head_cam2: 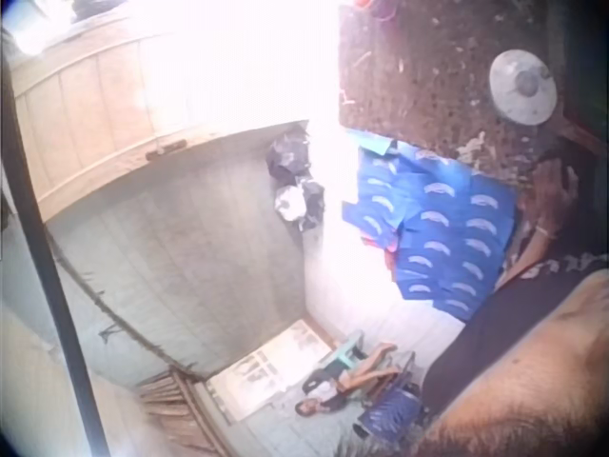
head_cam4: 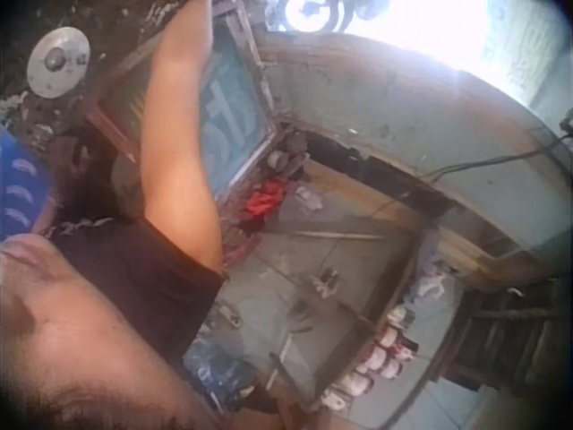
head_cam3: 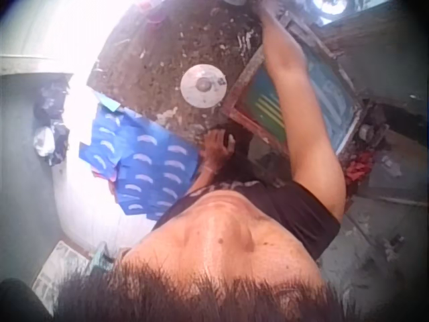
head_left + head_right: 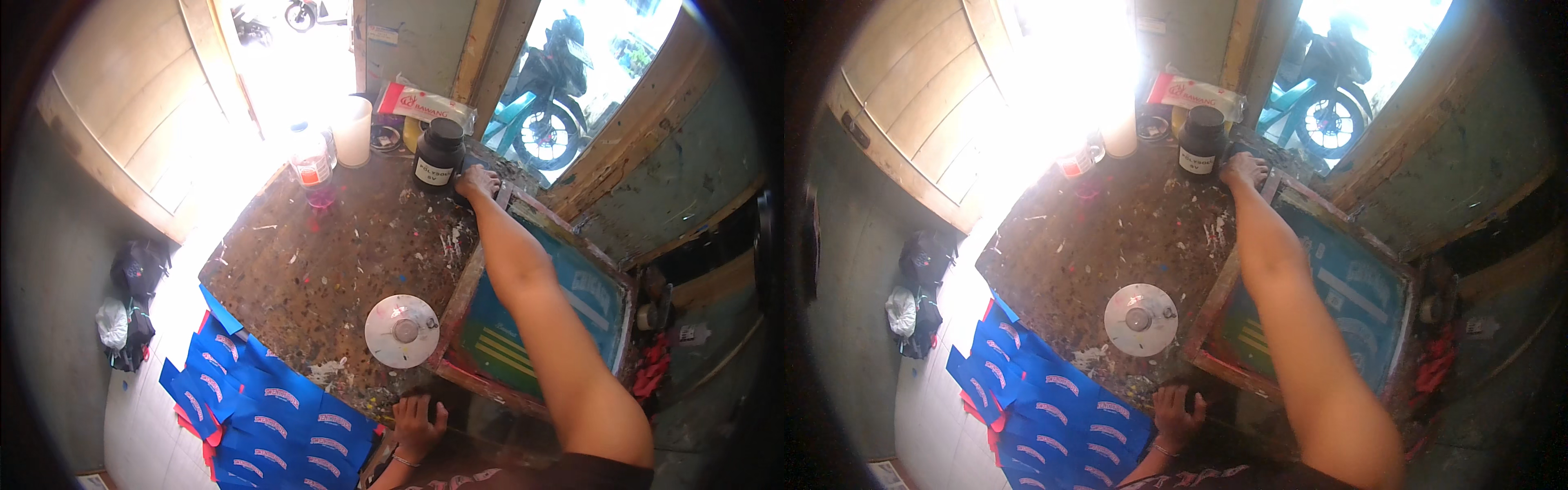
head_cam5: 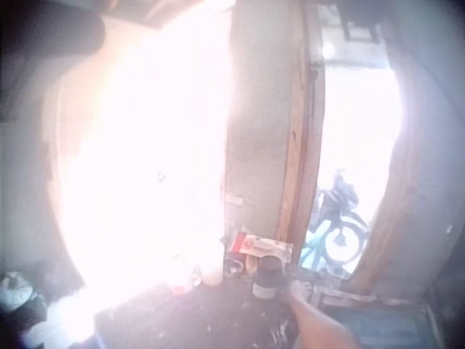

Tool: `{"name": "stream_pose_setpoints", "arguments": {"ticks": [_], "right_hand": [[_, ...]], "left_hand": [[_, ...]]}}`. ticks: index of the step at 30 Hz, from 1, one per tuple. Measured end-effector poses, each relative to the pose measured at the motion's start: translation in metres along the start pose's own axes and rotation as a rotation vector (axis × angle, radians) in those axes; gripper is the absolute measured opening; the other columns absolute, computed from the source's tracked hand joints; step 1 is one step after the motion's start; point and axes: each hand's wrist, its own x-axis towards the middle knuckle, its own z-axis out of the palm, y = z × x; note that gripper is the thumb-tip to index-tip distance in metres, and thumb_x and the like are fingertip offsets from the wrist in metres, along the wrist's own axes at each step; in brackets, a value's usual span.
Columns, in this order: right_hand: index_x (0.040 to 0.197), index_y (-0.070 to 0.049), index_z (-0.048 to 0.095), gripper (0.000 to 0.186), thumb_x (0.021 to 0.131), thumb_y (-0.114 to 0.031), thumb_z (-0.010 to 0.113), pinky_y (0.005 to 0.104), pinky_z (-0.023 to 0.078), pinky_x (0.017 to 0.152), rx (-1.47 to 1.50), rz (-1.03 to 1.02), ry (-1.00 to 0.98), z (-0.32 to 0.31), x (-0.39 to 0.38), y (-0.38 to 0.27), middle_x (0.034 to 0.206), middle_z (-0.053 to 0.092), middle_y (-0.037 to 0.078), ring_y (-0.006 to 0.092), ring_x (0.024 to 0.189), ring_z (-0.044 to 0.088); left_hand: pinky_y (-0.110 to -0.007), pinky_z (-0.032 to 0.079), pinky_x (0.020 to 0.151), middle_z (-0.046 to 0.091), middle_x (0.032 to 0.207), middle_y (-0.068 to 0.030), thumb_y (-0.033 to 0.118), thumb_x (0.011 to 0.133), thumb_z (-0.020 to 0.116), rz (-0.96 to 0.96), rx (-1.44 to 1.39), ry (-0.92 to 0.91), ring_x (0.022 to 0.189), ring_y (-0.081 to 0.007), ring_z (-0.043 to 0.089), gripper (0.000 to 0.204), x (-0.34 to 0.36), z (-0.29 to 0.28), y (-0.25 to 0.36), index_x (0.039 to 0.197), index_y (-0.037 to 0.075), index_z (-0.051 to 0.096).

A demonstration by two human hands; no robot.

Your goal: The person secures a screen printing frame on a workbench, then uses a scraper to remove residue from the mesh. They apply tape to the frame edges and peel off a protective film from the screen surface.

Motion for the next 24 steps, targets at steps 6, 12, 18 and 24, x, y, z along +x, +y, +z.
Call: {"name": "stream_pose_setpoints", "arguments": {"ticks": [6,12,18,24], "right_hand": [[0.143,0.005,0.043,0.073,0.087,-0.031,0.072,0.0508,0.035,0.113,0.032,-0.008,0.041,0.005,0.001,0.001,0.143,0.045,0.031,0.0475,0.137,0.042],[0.137,0.007,0.047,0.064,0.091,-0.032,0.068,0.0509,0.042,0.109,-0.022,-0.179,0.095,-0.014,0.002,0.028,0.138,0.054,0.030,0.0457,0.134,0.048],[0.124,0.000,0.067,0.050,0.088,-0.035,0.071,0.0460,0.049,0.101,0.096,-0.435,0.458,-0.104,-0.013,0.150,0.121,0.068,0.023,0.0363,0.121,0.061],[0.125,-0.002,0.067,0.036,0.094,-0.020,0.064,0.0451,0.047,0.106,0.012,-0.659,0.327,-0.161,0.024,0.358,0.125,0.067,0.021,0.0396,0.118,0.062]], "left_hand": [[-0.044,0.044,0.077,0.061,0.091,-0.0118,0.021,0.083,0.071,0.013,0.011,-0.007,0.086,-0.0322,0.058,0.024,0.003,-0.001,-0.001,0.099,0.005,0.064],[-0.044,0.044,0.078,0.062,0.092,-0.0121,0.020,0.084,0.069,0.025,0.003,-0.037,0.087,-0.0321,0.058,0.023,0.005,0.000,0.001,0.100,0.004,0.064],[-0.045,0.044,0.079,0.062,0.092,-0.0133,0.019,0.084,0.068,0.019,0.013,-0.010,0.087,-0.0326,0.059,0.022,0.003,0.002,-0.002,0.099,0.004,0.064],[-0.046,0.044,0.078,0.061,0.090,-0.0151,0.020,0.084,0.068,0.002,0.023,-0.018,0.086,-0.0344,0.058,0.022,-0.005,0.007,-0.002,0.098,0.003,0.064]]}}
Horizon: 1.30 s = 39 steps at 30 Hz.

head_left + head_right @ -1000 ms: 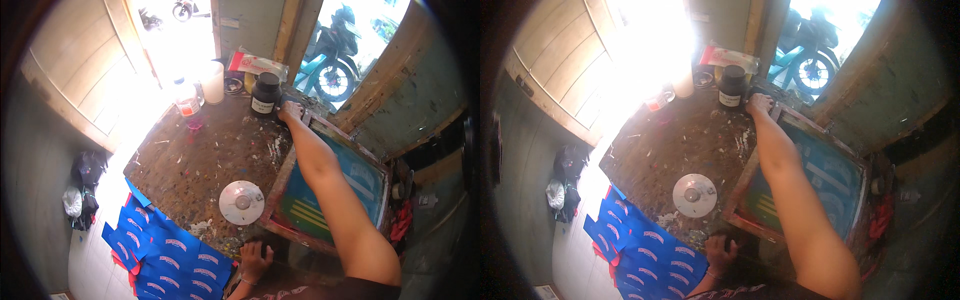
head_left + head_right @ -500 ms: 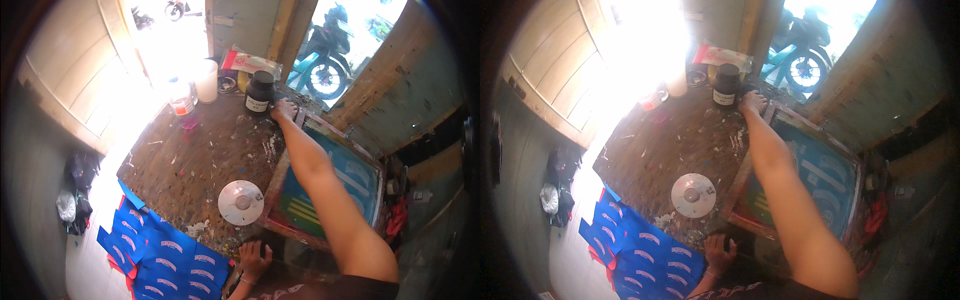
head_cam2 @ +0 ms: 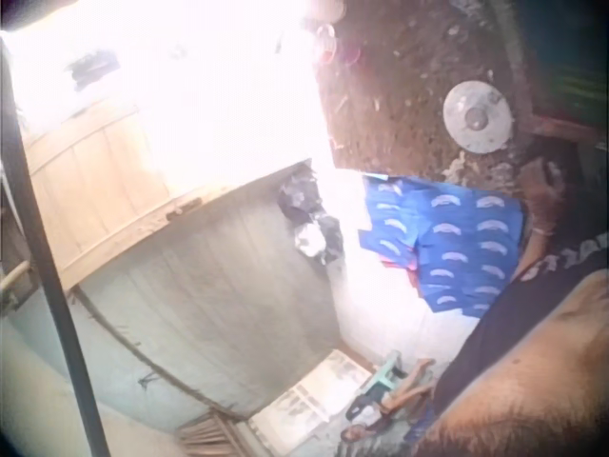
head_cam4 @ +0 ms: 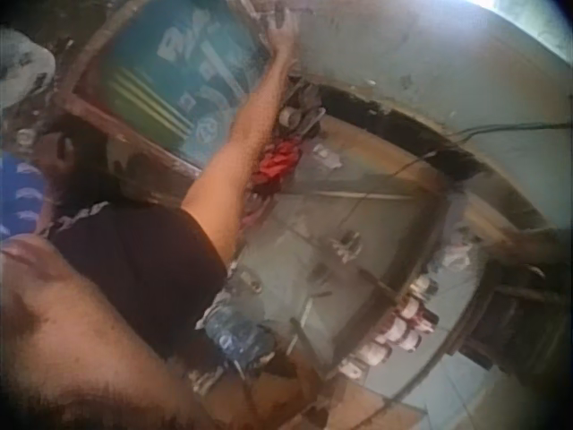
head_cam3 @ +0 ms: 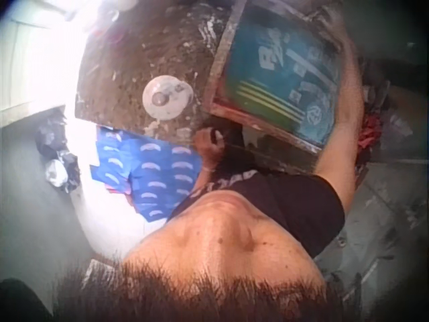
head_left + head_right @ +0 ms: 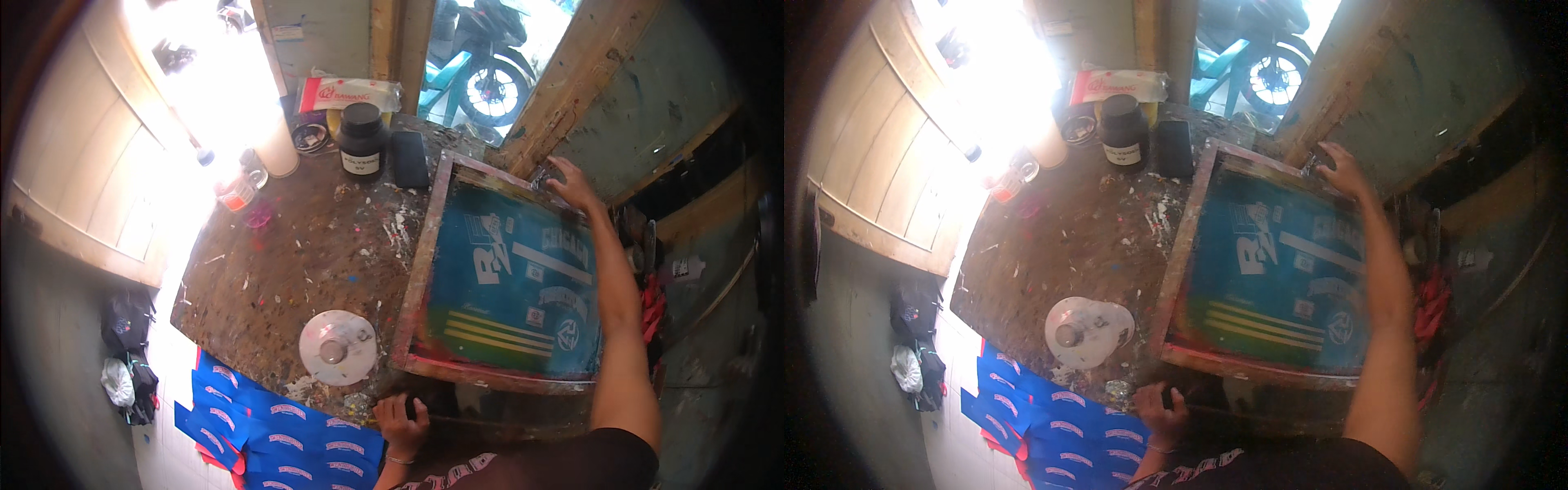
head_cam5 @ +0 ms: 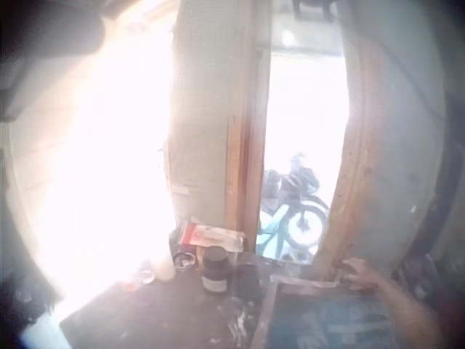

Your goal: The person secures a screen printing frame on a workbench, then uses a scraper to remove residue from the mesh. They apply tape to the frame edges and peel off a protective film from the screen surface.

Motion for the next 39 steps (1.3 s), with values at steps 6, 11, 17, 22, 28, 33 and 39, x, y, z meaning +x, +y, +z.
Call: {"name": "stream_pose_setpoints", "arguments": {"ticks": [6,11,17,22,28,33,39], "right_hand": [[0.131,-0.003,0.062,0.042,0.097,-0.027,0.065,0.0461,0.048,0.104,0.038,0.122,-0.541,-0.008,0.001,0.020,0.136,0.061,0.020,0.0422,0.119,0.060],[0.117,-0.004,0.067,0.032,0.095,-0.027,0.067,0.0459,0.052,0.098,0.017,-0.266,-0.154,0.013,0.019,0.022,0.125,0.067,0.017,0.0389,0.115,0.063],[0.111,-0.004,0.066,0.024,0.094,-0.021,0.068,0.0494,0.055,0.088,-0.046,-0.422,-0.354,0.024,0.044,0.039,0.116,0.071,0.018,0.0386,0.105,0.068],[0.097,0.001,0.069,0.030,0.100,-0.028,0.060,0.0534,0.055,0.082,0.084,0.069,-0.285,0.019,0.031,0.007,0.097,0.072,0.026,0.0437,0.096,0.070],[0.087,0.002,0.074,0.054,0.103,-0.044,0.051,0.0574,0.053,0.078,-0.195,0.193,-0.145,0.038,0.024,0.002,0.086,0.069,0.030,0.0492,0.085,0.068],[0.087,0.003,0.074,0.058,0.103,-0.046,0.049,0.0582,0.053,0.081,-0.188,0.291,-0.131,0.049,0.024,0.003,0.093,0.070,0.029,0.0487,0.091,0.068],[0.087,0.002,0.075,0.056,0.102,-0.046,0.050,0.0580,0.053,0.079,-0.166,0.360,-0.100,0.049,0.020,-0.012,0.094,0.071,0.029,0.0498,0.090,0.068]], "left_hand": [[-0.048,0.044,0.080,0.059,0.092,-0.0180,0.016,0.083,0.066,-0.031,0.015,0.021,0.086,-0.0384,0.056,0.022,-0.001,0.000,0.002,0.098,0.001,0.063],[-0.047,0.046,0.078,0.060,0.092,-0.0201,0.011,0.082,0.065,-0.007,0.065,0.031,0.087,-0.0405,0.056,0.019,0.000,0.004,0.002,0.096,-0.001,0.060],[-0.050,0.044,0.081,0.060,0.096,-0.0194,0.010,0.083,0.065,-0.040,0.051,0.017,0.090,-0.0416,0.054,0.019,0.002,0.006,0.004,0.099,0.000,0.061],[-0.049,0.044,0.081,0.059,0.096,-0.0194,0.007,0.081,0.066,-0.031,0.110,0.031,0.090,-0.0413,0.054,0.021,-0.001,0.005,0.003,0.099,0.000,0.059],[-0.049,0.043,0.081,0.058,0.097,-0.0197,0.008,0.081,0.067,-0.053,0.178,0.003,0.090,-0.0415,0.054,0.022,-0.002,0.004,0.006,0.100,0.000,0.059],[-0.049,0.044,0.082,0.058,0.097,-0.0200,0.008,0.080,0.067,-0.032,0.132,0.037,0.091,-0.0411,0.053,0.023,0.002,0.004,0.007,0.100,0.000,0.058],[-0.050,0.044,0.082,0.057,0.096,-0.0197,0.013,0.080,0.067,-0.053,0.114,-0.010,0.091,-0.0407,0.053,0.025,-0.004,0.003,0.000,0.100,0.001,0.059]]}}
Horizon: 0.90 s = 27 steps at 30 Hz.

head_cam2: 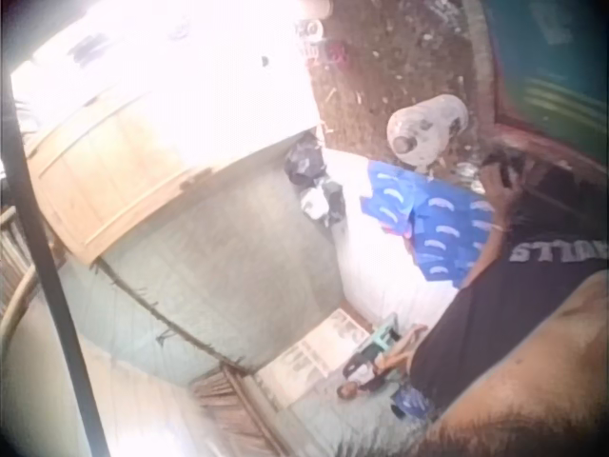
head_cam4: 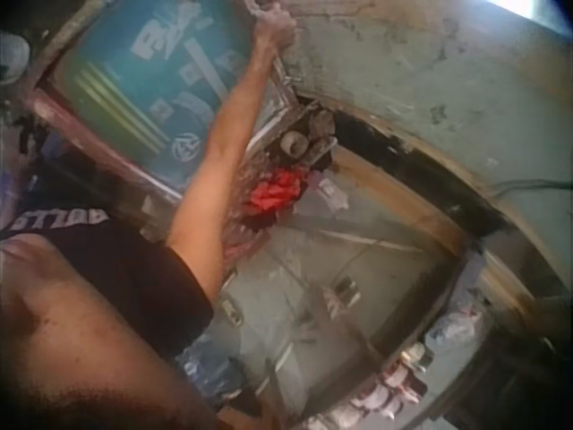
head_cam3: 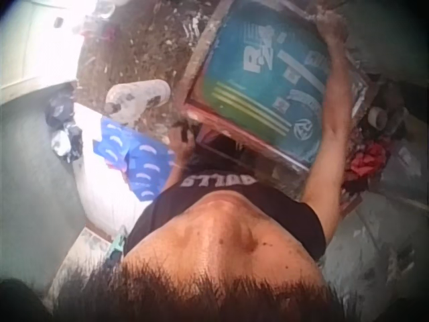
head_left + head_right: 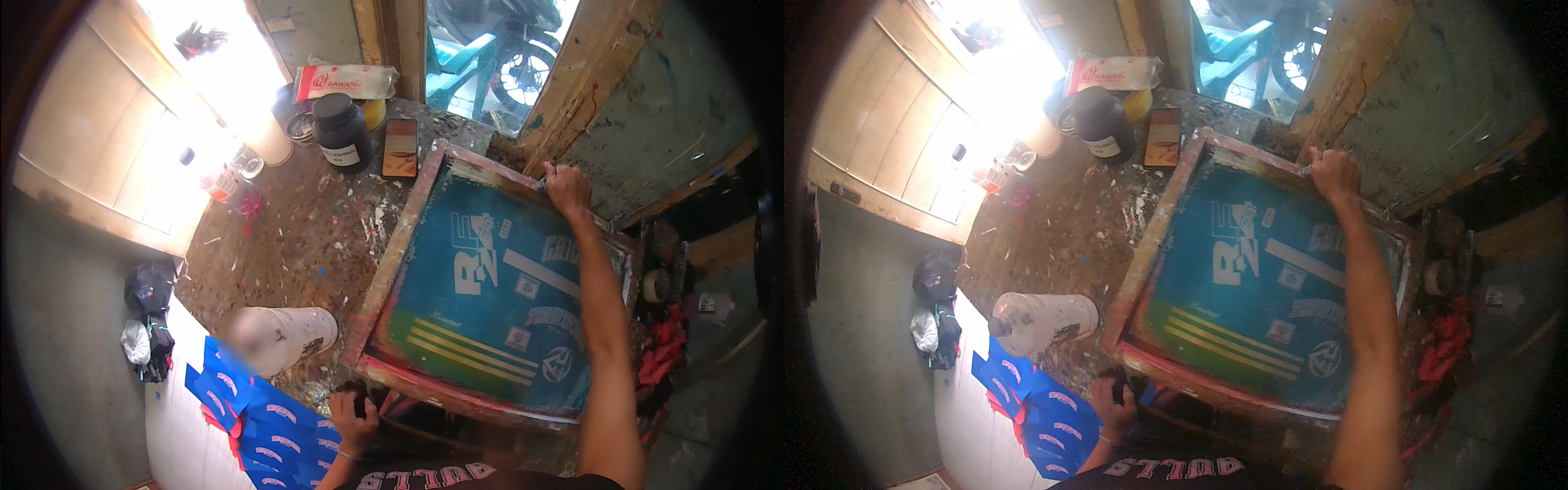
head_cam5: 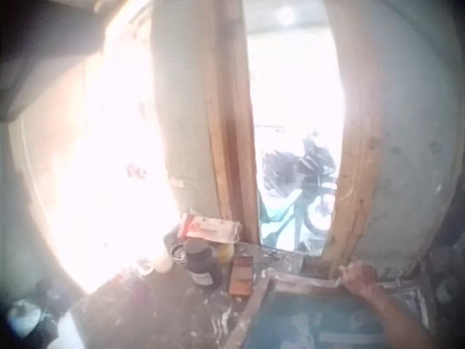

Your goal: The person secures a screen printing frame on a workbench, then uses a scraper to remove residue from the mesh. They apply tape to the frame edges and peel off a protective film from the screen surface.

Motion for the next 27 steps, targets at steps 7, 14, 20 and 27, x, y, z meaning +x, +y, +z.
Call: {"name": "stream_pose_setpoints", "arguments": {"ticks": [7,14,20,27], "right_hand": [[0.097,0.000,0.077,0.054,0.101,-0.046,0.049,0.0568,0.053,0.085,-0.014,0.197,0.085,0.001,-0.011,-0.021,0.098,0.072,0.028,0.0486,0.095,0.069],[0.102,0.001,0.077,0.056,0.100,-0.048,0.048,0.0559,0.053,0.087,-0.095,0.375,0.097,0.002,-0.009,-0.037,0.103,0.073,0.027,0.0463,0.100,0.069],[0.108,0.002,0.075,0.055,0.102,-0.045,0.047,0.0543,0.054,0.091,-0.131,0.476,0.026,-0.011,-0.009,-0.063,0.112,0.072,0.026,0.0441,0.107,0.068],[0.111,0.004,0.072,0.064,0.103,-0.053,0.044,0.0556,0.051,0.094,-0.042,0.316,-0.105,0.008,0.013,-0.015,0.118,0.067,0.032,0.0474,0.114,0.064]], "left_hand": [[-0.049,0.042,0.079,0.057,0.092,-0.0185,0.017,0.081,0.067,-0.003,-0.074,-0.002,0.087,-0.0383,0.054,0.022,0.003,-0.003,0.004,0.096,0.002,0.062],[-0.044,0.041,0.079,0.058,0.082,-0.0126,0.021,0.080,0.067,0.075,-0.074,-0.023,0.080,-0.0320,0.057,0.021,0.004,-0.004,0.002,0.092,0.004,0.065],[-0.042,0.041,0.079,0.059,0.080,-0.0106,0.020,0.080,0.067,0.080,-0.142,-0.039,0.079,-0.0307,0.057,0.018,0.006,-0.007,0.001,0.091,0.006,0.066],[-0.042,0.040,0.078,0.060,0.080,-0.0092,0.017,0.080,0.069,0.104,-0.162,-0.058,0.077,-0.0286,0.057,0.016,0.012,-0.014,0.001,0.091,0.006,0.066]]}}
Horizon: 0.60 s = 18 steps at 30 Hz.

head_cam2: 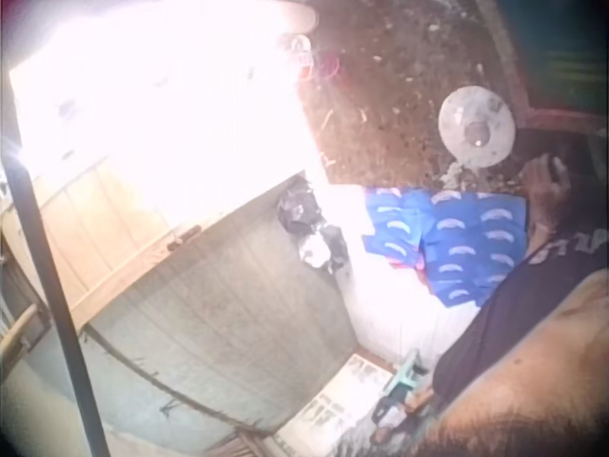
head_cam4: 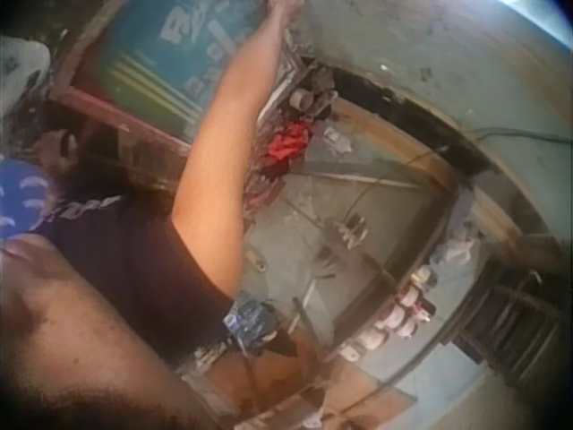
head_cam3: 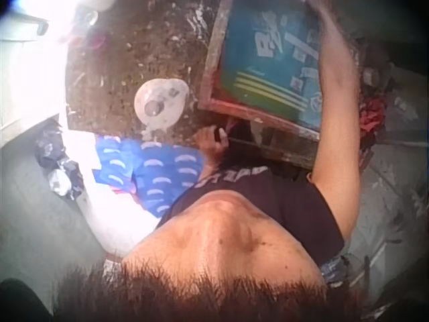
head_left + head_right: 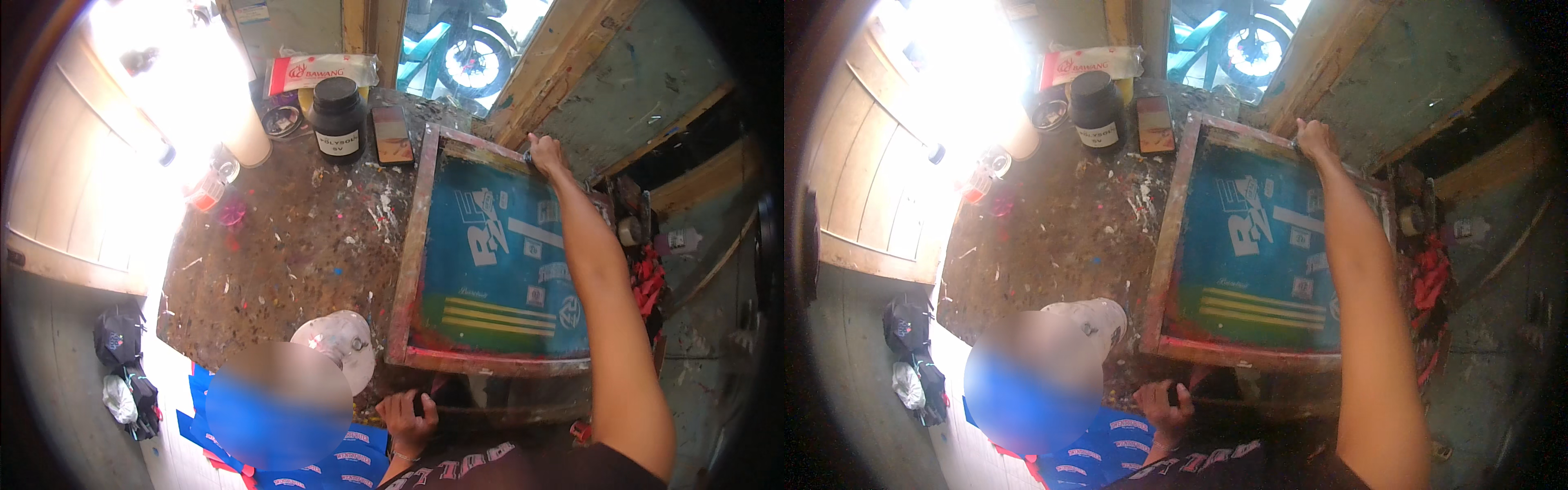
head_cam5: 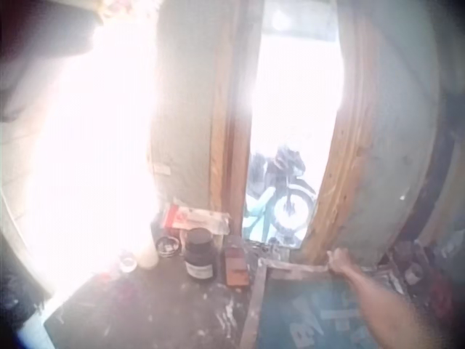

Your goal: The person secures a screen printing frame on a workbench, then uses a scraper to remove residue from the mesh. They apply tape to the frame edges and peel off a protective film from the screen surface.

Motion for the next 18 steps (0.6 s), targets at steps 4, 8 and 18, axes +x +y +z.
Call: {"name": "stream_pose_setpoints", "arguments": {"ticks": [4,8,18], "right_hand": [[0.105,0.004,0.075,0.060,0.102,-0.048,0.046,0.0543,0.051,0.094,0.031,0.026,0.129,0.011,-0.010,-0.006,0.113,0.070,0.029,0.0470,0.107,0.067],[0.108,0.003,0.075,0.065,0.100,-0.055,0.046,0.0538,0.052,0.095,0.023,0.182,0.164,0.010,-0.019,-0.024,0.116,0.070,0.028,0.0451,0.110,0.067],[0.116,-0.004,0.074,0.050,0.097,-0.044,0.051,0.0491,0.051,0.100,0.265,0.489,0.209,0.007,-0.022,-0.059,0.124,0.069,0.023,0.0394,0.118,0.065]], "left_hand": [[-0.041,0.041,0.079,0.061,0.081,-0.0083,0.017,0.081,0.069,0.010,-0.040,0.016,0.078,-0.0281,0.059,0.015,0.002,-0.001,-0.002,0.091,0.007,0.066],[-0.041,0.041,0.079,0.062,0.081,-0.0077,0.019,0.081,0.069,0.021,-0.049,0.039,0.078,-0.0274,0.059,0.015,0.003,-0.001,-0.004,0.092,0.007,0.066],[-0.044,0.040,0.079,0.062,0.083,-0.0102,0.020,0.083,0.067,0.032,-0.052,0.000,0.079,-0.0303,0.058,0.018,-0.001,0.004,-0.006,0.093,0.006,0.067]]}}
